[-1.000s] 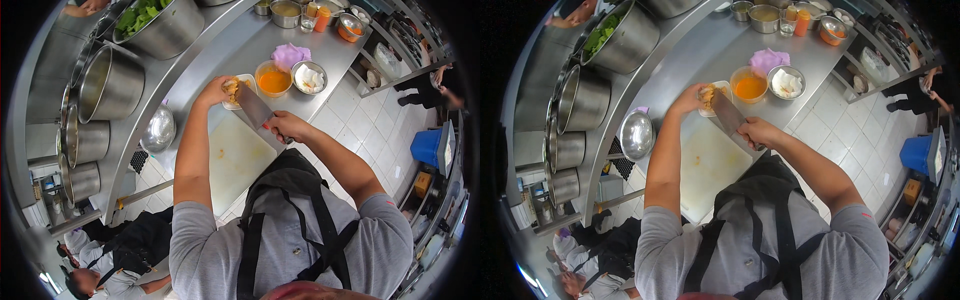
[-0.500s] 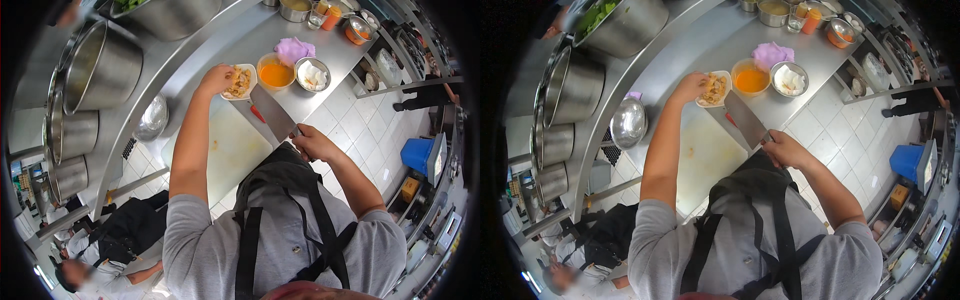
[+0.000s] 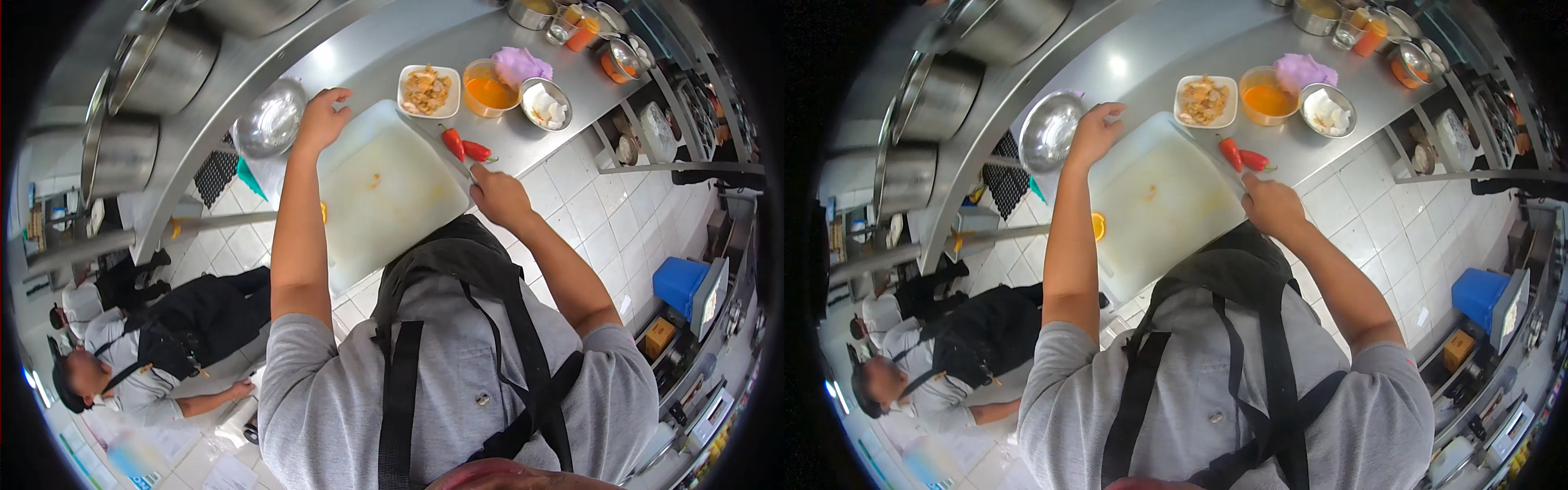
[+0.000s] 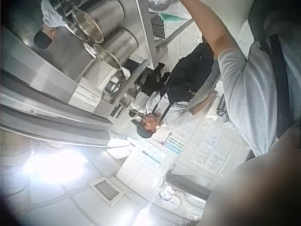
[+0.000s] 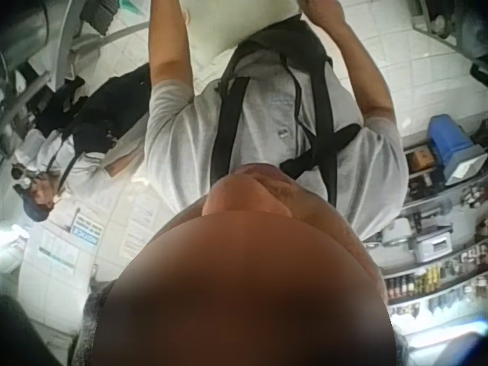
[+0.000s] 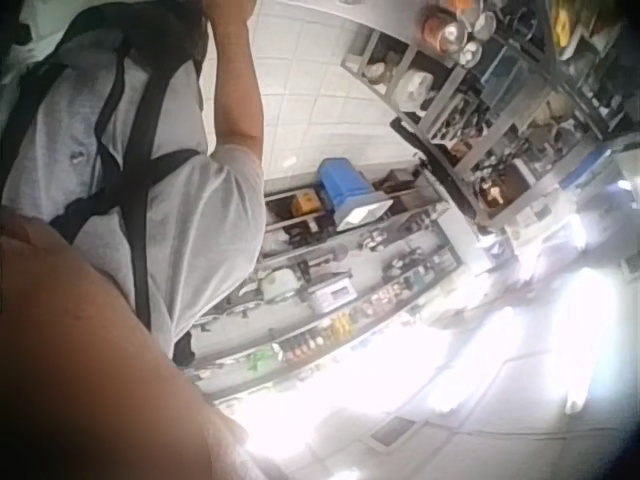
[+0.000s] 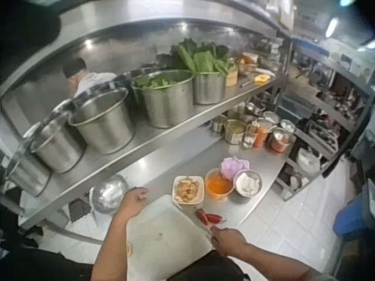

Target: The person walks through a commercial kitchen, picks up a piece of meat, and places it on a cutting board. They use a cleaver to chop the meat and transfer it into a small bowl. The person then handles red peppers and a yellow fruit, placing them on the board and chopping them into pieces.

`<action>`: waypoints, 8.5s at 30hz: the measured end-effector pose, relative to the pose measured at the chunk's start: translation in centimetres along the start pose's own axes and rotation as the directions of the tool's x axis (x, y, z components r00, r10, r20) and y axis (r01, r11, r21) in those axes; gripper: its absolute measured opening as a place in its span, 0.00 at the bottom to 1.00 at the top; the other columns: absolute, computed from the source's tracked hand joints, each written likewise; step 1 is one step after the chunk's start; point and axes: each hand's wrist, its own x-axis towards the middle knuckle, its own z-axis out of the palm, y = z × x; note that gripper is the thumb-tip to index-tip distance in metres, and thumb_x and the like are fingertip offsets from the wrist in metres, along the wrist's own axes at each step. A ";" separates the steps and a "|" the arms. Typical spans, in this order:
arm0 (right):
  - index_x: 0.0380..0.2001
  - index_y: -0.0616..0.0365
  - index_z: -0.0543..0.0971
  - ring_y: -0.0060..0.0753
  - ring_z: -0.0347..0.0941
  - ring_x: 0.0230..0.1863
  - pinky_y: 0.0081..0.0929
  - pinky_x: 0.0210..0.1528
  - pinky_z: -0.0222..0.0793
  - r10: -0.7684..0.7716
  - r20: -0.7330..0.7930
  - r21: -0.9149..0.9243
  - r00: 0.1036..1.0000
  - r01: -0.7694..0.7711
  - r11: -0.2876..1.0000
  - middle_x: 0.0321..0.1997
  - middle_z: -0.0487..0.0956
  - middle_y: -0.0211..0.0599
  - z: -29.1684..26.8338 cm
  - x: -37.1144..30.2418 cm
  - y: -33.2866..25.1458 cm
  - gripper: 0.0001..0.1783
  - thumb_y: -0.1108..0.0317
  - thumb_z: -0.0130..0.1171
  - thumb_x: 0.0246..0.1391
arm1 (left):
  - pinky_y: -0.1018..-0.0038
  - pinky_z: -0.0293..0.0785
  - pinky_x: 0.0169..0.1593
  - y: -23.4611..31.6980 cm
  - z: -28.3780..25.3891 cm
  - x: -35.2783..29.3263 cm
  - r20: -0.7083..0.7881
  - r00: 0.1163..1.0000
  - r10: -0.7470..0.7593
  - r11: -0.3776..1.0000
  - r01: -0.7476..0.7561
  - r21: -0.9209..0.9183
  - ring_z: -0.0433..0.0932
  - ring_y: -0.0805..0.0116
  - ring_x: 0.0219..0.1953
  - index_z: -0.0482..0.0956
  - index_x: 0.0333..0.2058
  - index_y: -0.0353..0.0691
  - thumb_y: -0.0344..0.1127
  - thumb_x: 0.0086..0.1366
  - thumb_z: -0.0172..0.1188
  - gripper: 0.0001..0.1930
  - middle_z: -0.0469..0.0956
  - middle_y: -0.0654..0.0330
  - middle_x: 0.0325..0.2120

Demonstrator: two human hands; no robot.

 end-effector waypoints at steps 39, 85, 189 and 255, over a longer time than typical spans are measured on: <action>0.55 0.51 0.77 0.50 0.89 0.43 0.46 0.43 0.84 -0.208 0.282 -0.081 0.937 0.239 0.968 0.43 0.88 0.41 3.7 -1.8 -5.5 0.15 0.66 0.56 0.67 | 0.55 0.79 0.60 3.8 16.1 12.0 0.103 0.935 0.338 0.924 -0.351 0.151 0.82 0.45 0.53 0.91 0.44 0.37 0.28 0.61 0.66 0.13 0.87 0.50 0.45; 0.52 0.59 0.75 0.54 0.88 0.43 0.50 0.42 0.84 -0.449 0.225 -0.116 0.865 0.481 0.869 0.42 0.88 0.50 1.9 3.5 -2.3 0.14 0.71 0.54 0.65 | 0.53 0.78 0.63 8.3 10.7 3.7 0.055 0.998 -0.034 0.942 0.014 0.335 0.81 0.46 0.59 0.77 0.65 0.44 0.30 0.60 0.75 0.33 0.81 0.50 0.56; 0.50 0.58 0.75 0.22 0.64 0.14 0.29 0.13 0.60 0.099 0.266 0.650 0.959 -0.254 0.716 0.22 0.70 0.28 13.9 -10.7 -7.8 0.17 0.54 0.61 0.74 | 0.30 0.28 0.79 4.3 17.6 -33.7 -0.314 0.924 -0.218 0.907 0.310 0.284 0.37 0.37 0.84 0.59 0.77 0.26 0.68 0.79 0.44 0.48 0.50 0.44 0.81; 0.57 0.61 0.80 0.64 0.84 0.53 0.57 0.55 0.77 -0.254 0.283 0.054 0.925 0.249 0.967 0.50 0.87 0.62 4.1 -0.1 0.6 0.28 0.45 0.59 0.72 | 0.47 0.64 0.71 4.8 15.8 -44.0 -0.804 0.391 -0.447 0.764 0.635 -0.116 0.67 0.35 0.67 0.77 0.64 0.30 0.49 0.74 0.68 0.31 0.71 0.35 0.63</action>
